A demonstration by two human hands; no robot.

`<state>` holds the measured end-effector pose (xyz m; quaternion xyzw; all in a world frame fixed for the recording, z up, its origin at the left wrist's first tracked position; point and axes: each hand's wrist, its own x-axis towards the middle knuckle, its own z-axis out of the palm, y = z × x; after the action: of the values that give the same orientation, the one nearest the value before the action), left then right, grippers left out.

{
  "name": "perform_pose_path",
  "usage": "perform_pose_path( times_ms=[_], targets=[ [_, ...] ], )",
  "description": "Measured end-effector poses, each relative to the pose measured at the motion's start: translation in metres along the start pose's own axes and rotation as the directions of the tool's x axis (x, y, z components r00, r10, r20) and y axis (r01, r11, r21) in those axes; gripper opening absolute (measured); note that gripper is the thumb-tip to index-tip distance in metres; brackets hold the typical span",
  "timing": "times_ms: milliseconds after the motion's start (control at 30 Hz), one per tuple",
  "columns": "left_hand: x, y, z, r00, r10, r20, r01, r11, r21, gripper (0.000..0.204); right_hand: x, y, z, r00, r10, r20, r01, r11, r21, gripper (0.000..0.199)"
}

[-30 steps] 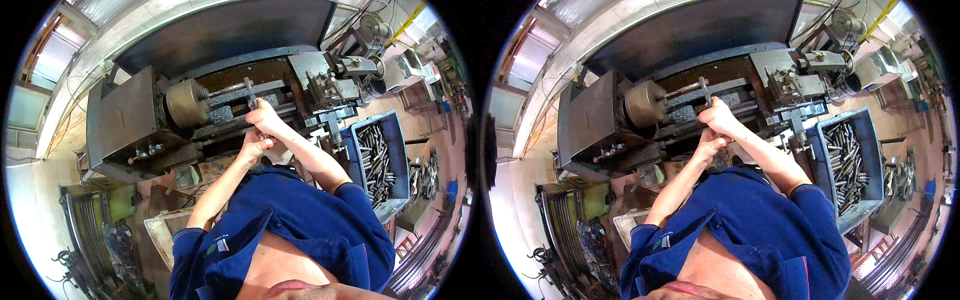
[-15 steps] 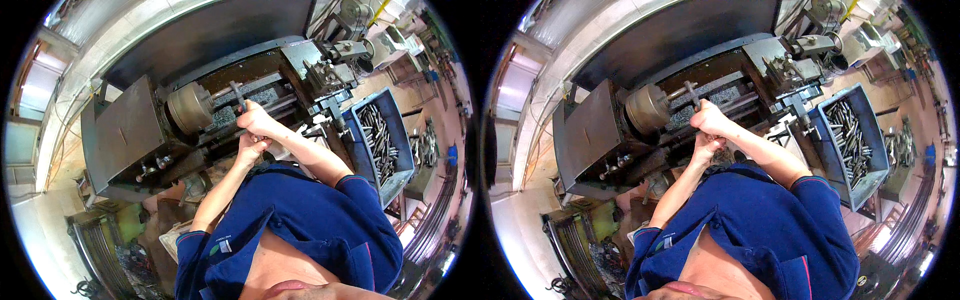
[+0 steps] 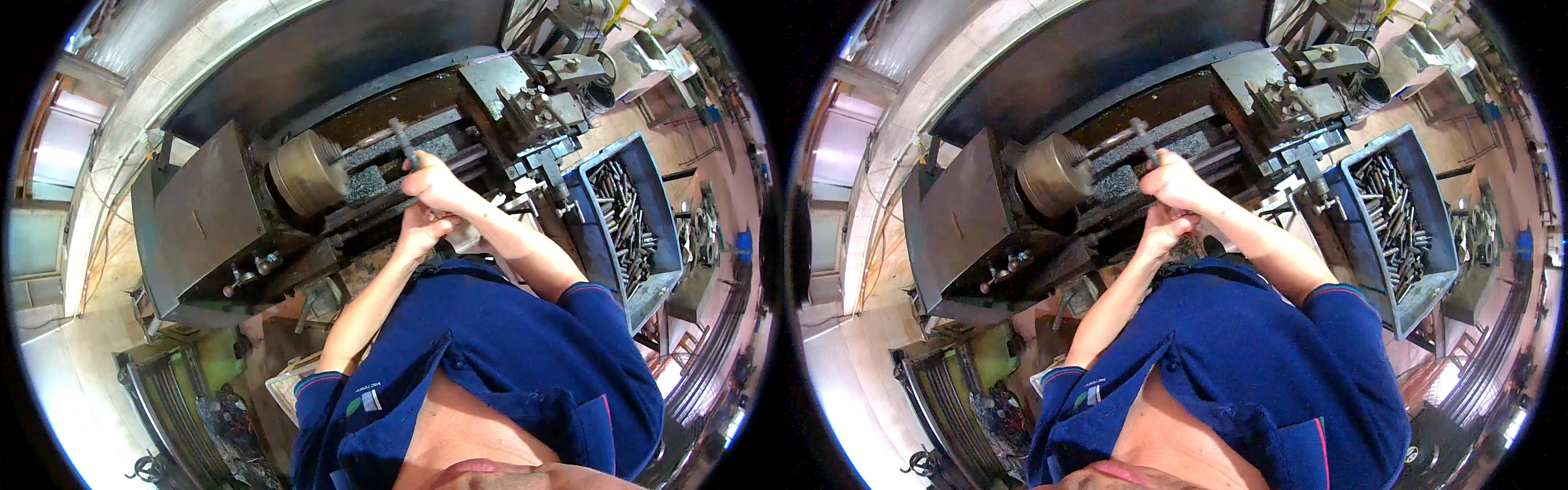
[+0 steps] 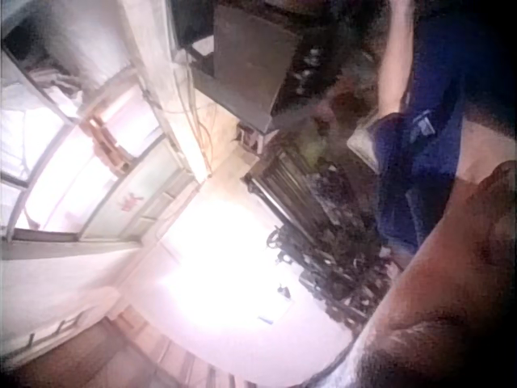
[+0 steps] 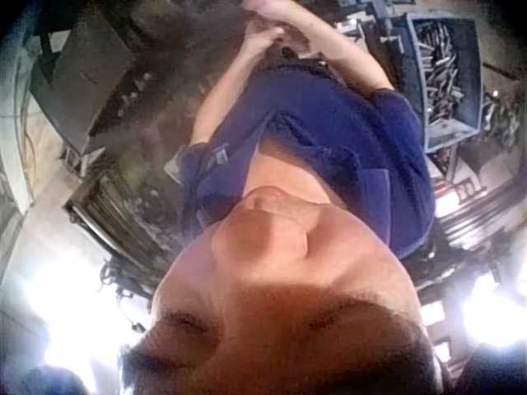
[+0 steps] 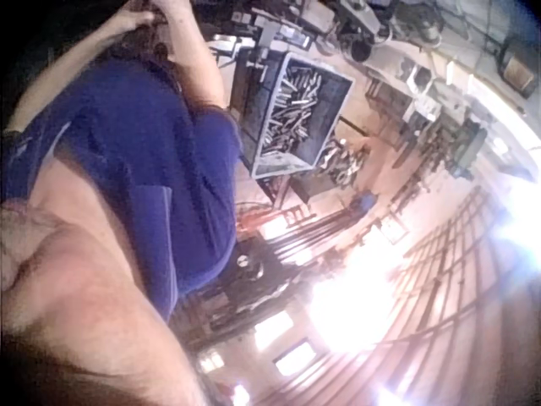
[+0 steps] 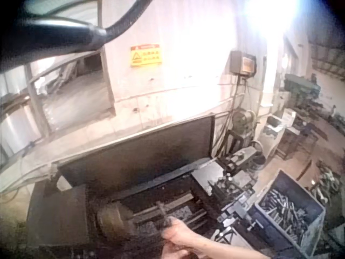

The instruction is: The person operates a lathe machine to machine small metal rods. They repeatedly pick up a rod from a bin, secure it in the lathe chuck, and use a cutting tool to shape the metal while the machine runs. After machining, they remove the finished part and place it into a collection bin.

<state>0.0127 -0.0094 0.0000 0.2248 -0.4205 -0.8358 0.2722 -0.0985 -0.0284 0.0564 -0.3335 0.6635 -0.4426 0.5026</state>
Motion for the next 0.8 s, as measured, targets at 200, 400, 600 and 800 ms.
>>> perform_pose_path(
  times_ms=[200, 400, 600, 800],
  targets=[
    [-0.002, -0.004, -0.008, 0.996, 0.013, -0.092, -0.006, 0.997, 0.072, 0.052, 0.005, -0.003, 0.009, 0.999, -0.012, 0.032, 0.013, 0.998, -0.057, 0.029],
    [0.002, -0.012, 0.006, 0.997, 0.052, -0.051, -0.051, 0.998, 0.023, 0.052, 0.008, 0.009, -0.008, 0.999, -0.052, 0.016, 0.053, 0.998, -0.024, 0.027],
    [-0.005, -0.007, -0.009, 0.996, 0.048, -0.076, -0.038, 0.991, 0.125, 0.041, 0.005, -0.003, 0.009, 0.997, -0.032, 0.065, 0.037, 0.996, -0.085, 0.026],
    [-0.004, 0.002, -0.003, 0.997, 0.031, -0.072, -0.015, 0.978, 0.207, 0.052, 0.013, 0.004, 0.005, 0.993, -0.097, 0.064, 0.102, 0.991, -0.083, 0.026]
  ],
)
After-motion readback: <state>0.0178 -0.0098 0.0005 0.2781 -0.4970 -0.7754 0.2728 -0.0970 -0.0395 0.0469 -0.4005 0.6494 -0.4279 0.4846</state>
